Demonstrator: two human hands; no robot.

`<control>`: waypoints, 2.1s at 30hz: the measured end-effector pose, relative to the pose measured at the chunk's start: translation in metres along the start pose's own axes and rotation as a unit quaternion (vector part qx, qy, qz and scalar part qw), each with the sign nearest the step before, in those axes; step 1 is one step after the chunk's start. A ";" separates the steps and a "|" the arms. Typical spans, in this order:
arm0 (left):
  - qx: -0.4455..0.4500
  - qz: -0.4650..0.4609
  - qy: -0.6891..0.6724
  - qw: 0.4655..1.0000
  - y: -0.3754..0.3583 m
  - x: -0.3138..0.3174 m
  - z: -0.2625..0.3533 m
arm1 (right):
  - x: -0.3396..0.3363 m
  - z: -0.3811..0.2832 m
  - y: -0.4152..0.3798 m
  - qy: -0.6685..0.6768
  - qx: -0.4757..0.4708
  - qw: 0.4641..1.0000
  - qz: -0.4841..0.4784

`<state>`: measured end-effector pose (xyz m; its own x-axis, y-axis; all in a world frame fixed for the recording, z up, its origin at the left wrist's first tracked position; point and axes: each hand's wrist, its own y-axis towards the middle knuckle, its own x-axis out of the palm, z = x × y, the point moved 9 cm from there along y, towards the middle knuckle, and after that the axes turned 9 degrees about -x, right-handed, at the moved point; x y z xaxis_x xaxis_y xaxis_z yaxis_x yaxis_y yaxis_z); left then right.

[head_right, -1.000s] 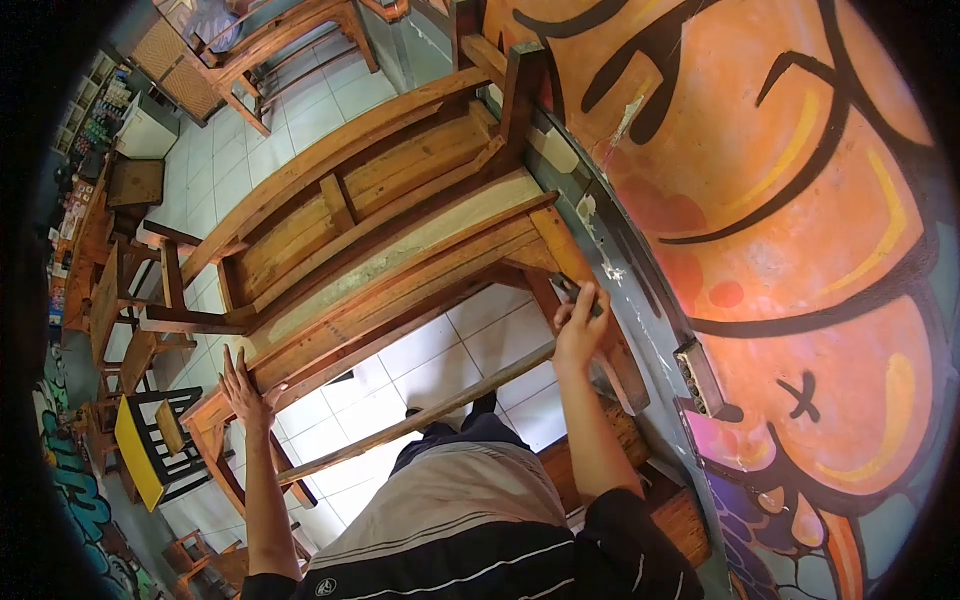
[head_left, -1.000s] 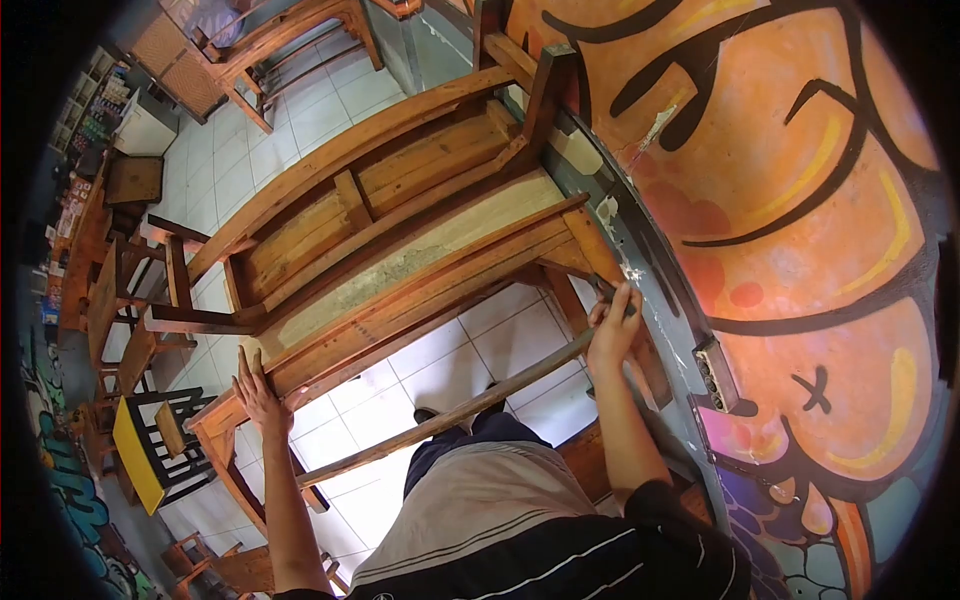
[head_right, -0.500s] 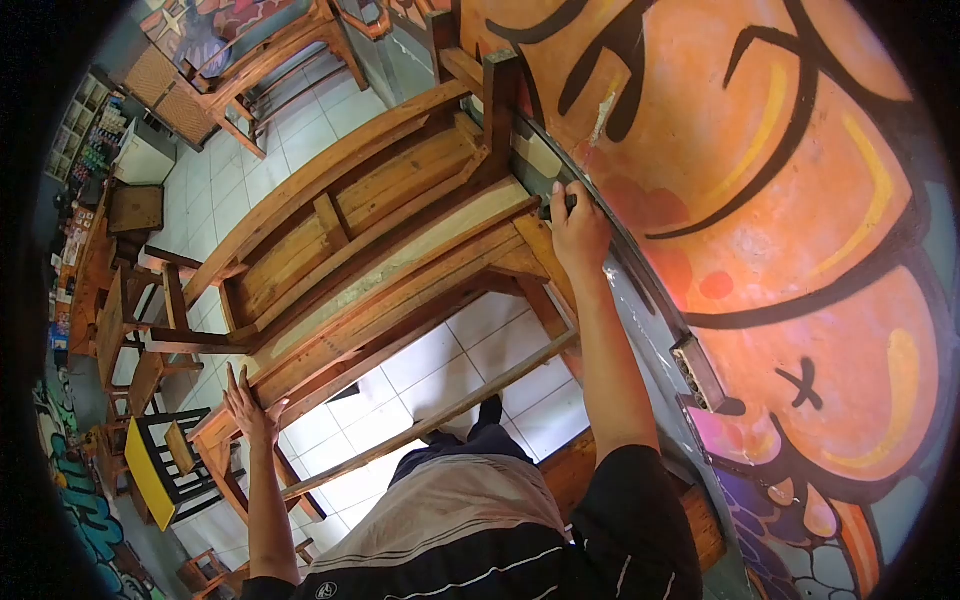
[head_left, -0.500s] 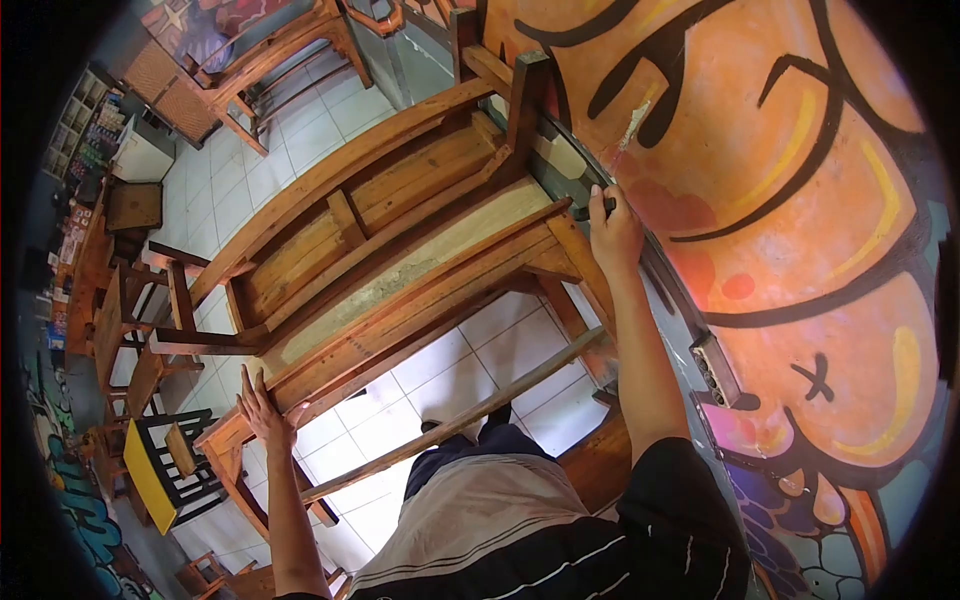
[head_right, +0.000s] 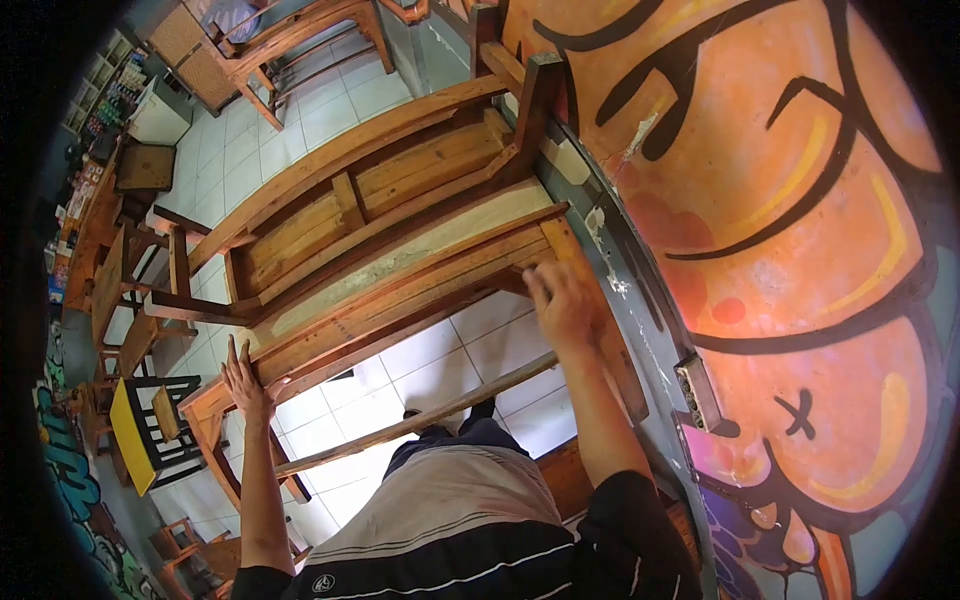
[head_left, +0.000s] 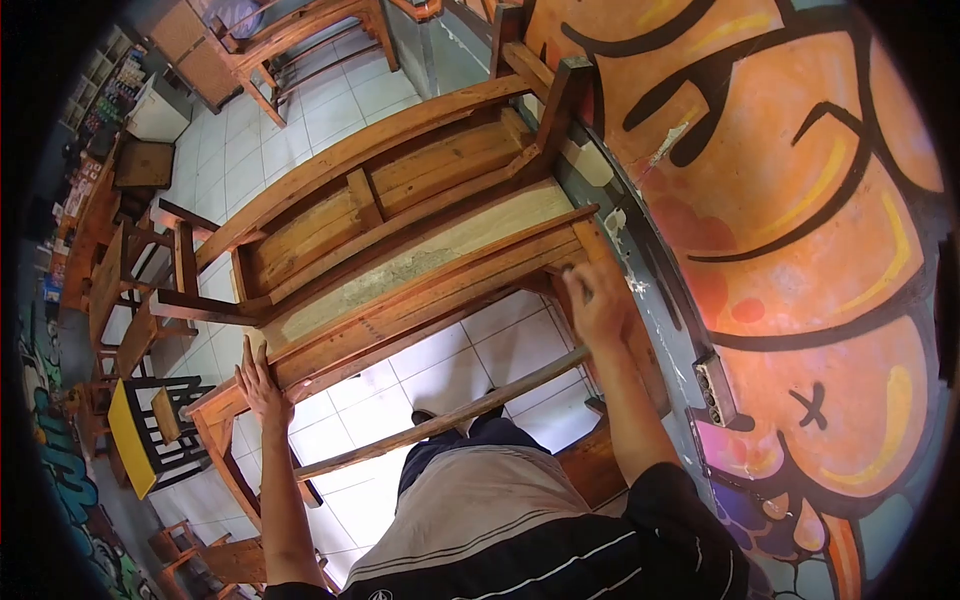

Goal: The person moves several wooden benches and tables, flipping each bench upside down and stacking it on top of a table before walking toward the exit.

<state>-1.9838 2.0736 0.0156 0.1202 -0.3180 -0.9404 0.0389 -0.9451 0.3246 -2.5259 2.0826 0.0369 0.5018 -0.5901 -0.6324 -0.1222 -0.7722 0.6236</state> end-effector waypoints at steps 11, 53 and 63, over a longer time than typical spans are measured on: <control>0.007 0.005 -0.013 1.000 -0.001 0.004 -0.001 | 0.030 -0.044 -0.010 -0.051 -0.258 0.958 -0.118; 0.020 -0.007 -0.028 0.999 -0.002 -0.001 0.000 | 0.058 0.066 -0.331 0.455 0.639 0.615 0.083; 0.038 0.013 -0.058 0.998 0.000 -0.003 0.006 | 0.046 0.070 -0.284 0.417 0.623 0.648 0.133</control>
<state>-1.9903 2.0743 0.0180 0.0051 -0.3451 -0.9386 -0.0379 -0.9380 0.3447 -2.5280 2.2588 -0.2014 0.5458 -0.8105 0.2127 -0.6360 -0.5660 -0.5246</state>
